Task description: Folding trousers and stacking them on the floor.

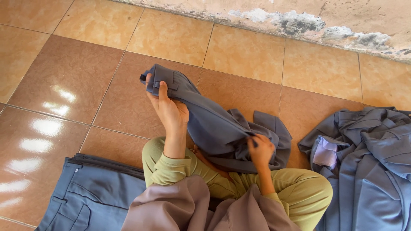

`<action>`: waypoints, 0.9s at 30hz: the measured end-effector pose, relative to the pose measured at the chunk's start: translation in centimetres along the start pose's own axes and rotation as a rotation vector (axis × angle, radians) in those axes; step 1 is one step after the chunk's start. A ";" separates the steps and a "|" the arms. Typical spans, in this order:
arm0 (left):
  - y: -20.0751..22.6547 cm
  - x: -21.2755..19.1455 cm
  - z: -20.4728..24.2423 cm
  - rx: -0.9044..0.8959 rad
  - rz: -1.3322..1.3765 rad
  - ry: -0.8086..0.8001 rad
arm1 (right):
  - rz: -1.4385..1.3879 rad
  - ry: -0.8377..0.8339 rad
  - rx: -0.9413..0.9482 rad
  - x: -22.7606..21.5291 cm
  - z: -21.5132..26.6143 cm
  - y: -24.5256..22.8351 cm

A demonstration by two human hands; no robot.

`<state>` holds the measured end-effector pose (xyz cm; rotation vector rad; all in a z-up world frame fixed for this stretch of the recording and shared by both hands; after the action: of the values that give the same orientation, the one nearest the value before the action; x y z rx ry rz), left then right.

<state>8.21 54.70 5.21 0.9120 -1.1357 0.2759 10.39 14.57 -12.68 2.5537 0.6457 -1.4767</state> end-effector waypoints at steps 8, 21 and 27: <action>0.8 -0.3 0.0 0.035 0.027 0.074 | -0.265 0.366 -0.136 -6.0 3.4 0.1; 0.8 -0.4 -1.1 -0.010 0.068 0.043 | -0.320 -0.195 -0.407 -1.2 0.0 -8.3; -0.3 -3.2 -2.9 -0.024 -0.001 0.063 | -0.407 -0.457 0.296 7.9 3.1 8.8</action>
<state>8.93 57.44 1.96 0.8771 -1.0788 0.2883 15.02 8.09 -21.95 2.2146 0.9684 -2.3505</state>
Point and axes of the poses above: each hand's wrist, its own z-axis away from the middle knuckle, its own x-axis out of the palm, y = z × x, the point moved 10 cm from there along -z, towards the middle knuckle, and after that the axes turned 11 degrees about -x, right-handed, at the moved point
